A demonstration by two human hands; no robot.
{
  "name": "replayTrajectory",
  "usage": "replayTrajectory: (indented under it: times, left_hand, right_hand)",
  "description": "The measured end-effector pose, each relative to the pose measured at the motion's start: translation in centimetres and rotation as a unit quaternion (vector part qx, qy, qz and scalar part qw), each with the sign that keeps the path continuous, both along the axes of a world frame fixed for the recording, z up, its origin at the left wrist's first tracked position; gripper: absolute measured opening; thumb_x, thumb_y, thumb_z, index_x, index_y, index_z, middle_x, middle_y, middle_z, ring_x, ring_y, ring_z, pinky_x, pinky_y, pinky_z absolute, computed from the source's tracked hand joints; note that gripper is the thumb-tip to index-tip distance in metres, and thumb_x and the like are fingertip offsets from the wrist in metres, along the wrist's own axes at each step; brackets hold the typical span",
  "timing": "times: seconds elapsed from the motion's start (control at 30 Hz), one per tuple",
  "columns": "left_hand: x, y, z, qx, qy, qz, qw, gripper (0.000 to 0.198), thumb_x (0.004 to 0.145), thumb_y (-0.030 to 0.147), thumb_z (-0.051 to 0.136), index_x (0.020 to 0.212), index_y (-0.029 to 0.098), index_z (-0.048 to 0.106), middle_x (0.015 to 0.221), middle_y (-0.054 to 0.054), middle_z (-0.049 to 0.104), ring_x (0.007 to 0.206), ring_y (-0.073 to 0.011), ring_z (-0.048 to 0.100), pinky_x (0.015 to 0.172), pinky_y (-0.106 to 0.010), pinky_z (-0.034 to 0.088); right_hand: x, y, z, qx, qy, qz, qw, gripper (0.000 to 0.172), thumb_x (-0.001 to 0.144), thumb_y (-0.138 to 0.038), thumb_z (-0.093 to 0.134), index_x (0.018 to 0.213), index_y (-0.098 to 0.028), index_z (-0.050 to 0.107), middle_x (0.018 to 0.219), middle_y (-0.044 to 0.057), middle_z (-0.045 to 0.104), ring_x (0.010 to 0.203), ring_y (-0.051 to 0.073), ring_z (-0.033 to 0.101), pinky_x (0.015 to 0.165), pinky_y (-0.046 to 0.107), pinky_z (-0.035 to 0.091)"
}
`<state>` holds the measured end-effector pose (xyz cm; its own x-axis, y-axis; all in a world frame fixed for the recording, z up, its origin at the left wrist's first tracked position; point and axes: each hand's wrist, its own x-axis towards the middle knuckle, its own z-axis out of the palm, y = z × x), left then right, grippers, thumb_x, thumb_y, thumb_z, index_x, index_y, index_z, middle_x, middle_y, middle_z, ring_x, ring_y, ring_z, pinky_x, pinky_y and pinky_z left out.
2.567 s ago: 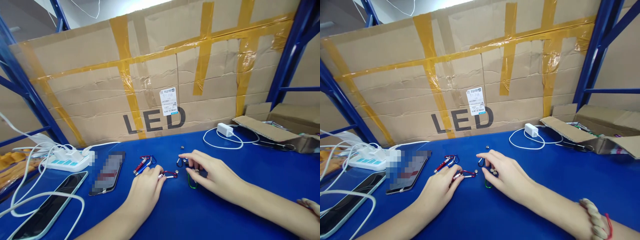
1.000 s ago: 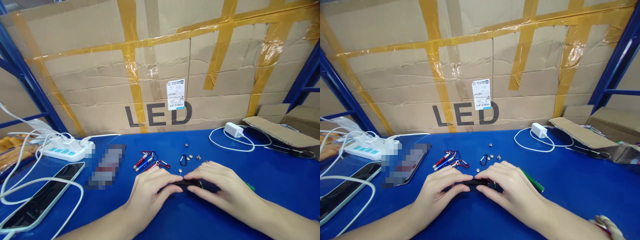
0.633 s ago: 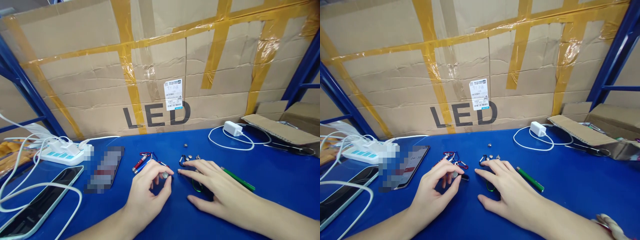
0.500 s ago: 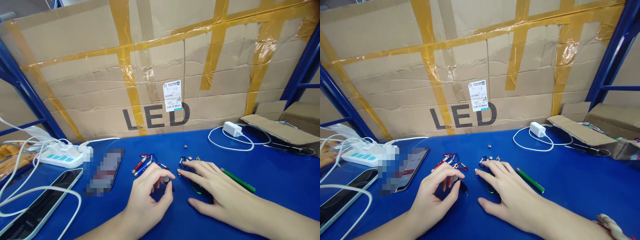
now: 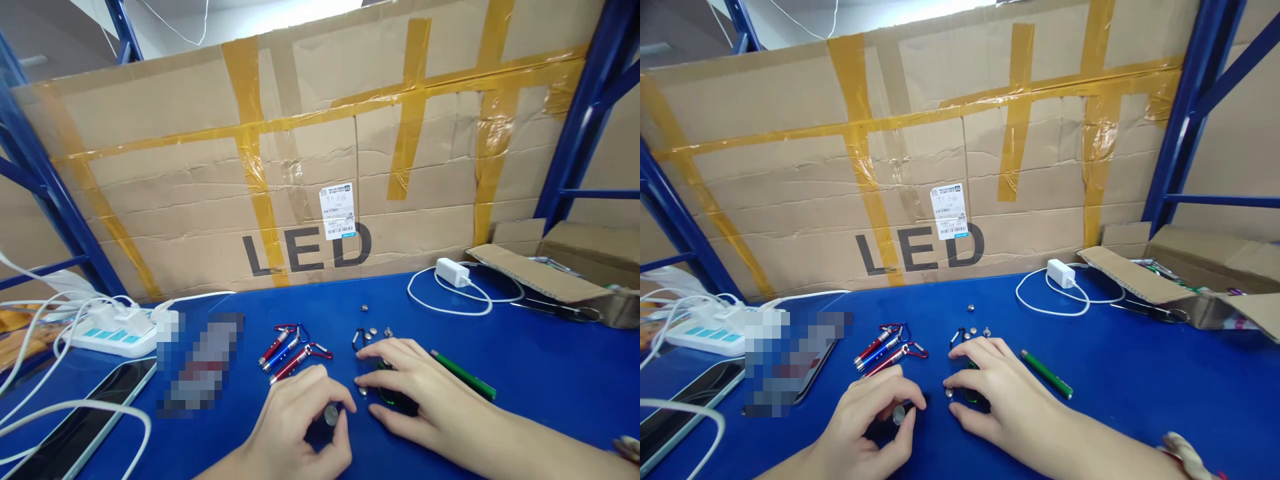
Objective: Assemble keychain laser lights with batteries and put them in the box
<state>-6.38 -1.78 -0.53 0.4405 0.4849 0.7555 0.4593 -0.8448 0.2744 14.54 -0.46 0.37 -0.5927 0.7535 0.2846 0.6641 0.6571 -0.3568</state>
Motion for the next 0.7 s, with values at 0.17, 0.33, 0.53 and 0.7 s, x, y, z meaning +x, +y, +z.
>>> replayTrajectory:
  times: [0.17,0.33,0.53,0.7]
  left_hand:
    - [-0.02,0.24,0.11,-0.02,0.042,-0.006,0.999,0.019,0.075,0.006,0.046,0.079,0.02,0.058,0.047,0.007,0.042,0.037,-0.0073,0.039,0.041,-0.017,0.033]
    - [-0.12,0.21,0.35,-0.052,0.061,-0.012,0.997,0.01,0.082,0.013,0.053,0.085,0.017,0.062,0.046,0.008,0.048,0.036,-0.0069,0.045,0.042,-0.015,0.038]
    - [-0.15,0.34,0.25,-0.115,0.085,0.008,0.99,0.008,0.078,0.015,0.066,0.086,0.018,0.065,0.068,0.001,0.066,0.054,-0.0105,0.058,0.053,-0.016,0.045]
    - [-0.28,0.49,0.13,-0.129,0.074,-0.002,0.989,0.005,0.08,0.017,0.066,0.084,0.017,0.069,0.066,-0.001,0.064,0.055,-0.0118,0.055,0.052,-0.018,0.044]
  right_hand:
    - [0.13,0.58,-0.27,0.025,0.026,0.027,0.999,0.013,0.082,-0.031,0.063,0.091,-0.03,0.072,0.114,0.003,0.06,0.108,0.022,0.054,0.1,0.044,0.035]
    - [0.15,0.82,-0.25,0.033,0.031,0.027,0.999,0.01,0.081,-0.028,0.064,0.087,-0.029,0.072,0.106,0.003,0.063,0.102,0.02,0.056,0.095,0.04,0.038]
    - [0.03,0.8,-0.32,0.009,0.04,0.029,0.999,0.007,0.079,-0.023,0.064,0.083,-0.025,0.069,0.104,0.003,0.062,0.101,0.02,0.057,0.1,0.043,0.034]
    - [-0.09,0.7,-0.32,-0.008,0.046,0.023,0.999,0.005,0.078,-0.025,0.065,0.082,-0.026,0.067,0.103,0.002,0.062,0.1,0.02,0.056,0.098,0.043,0.035]
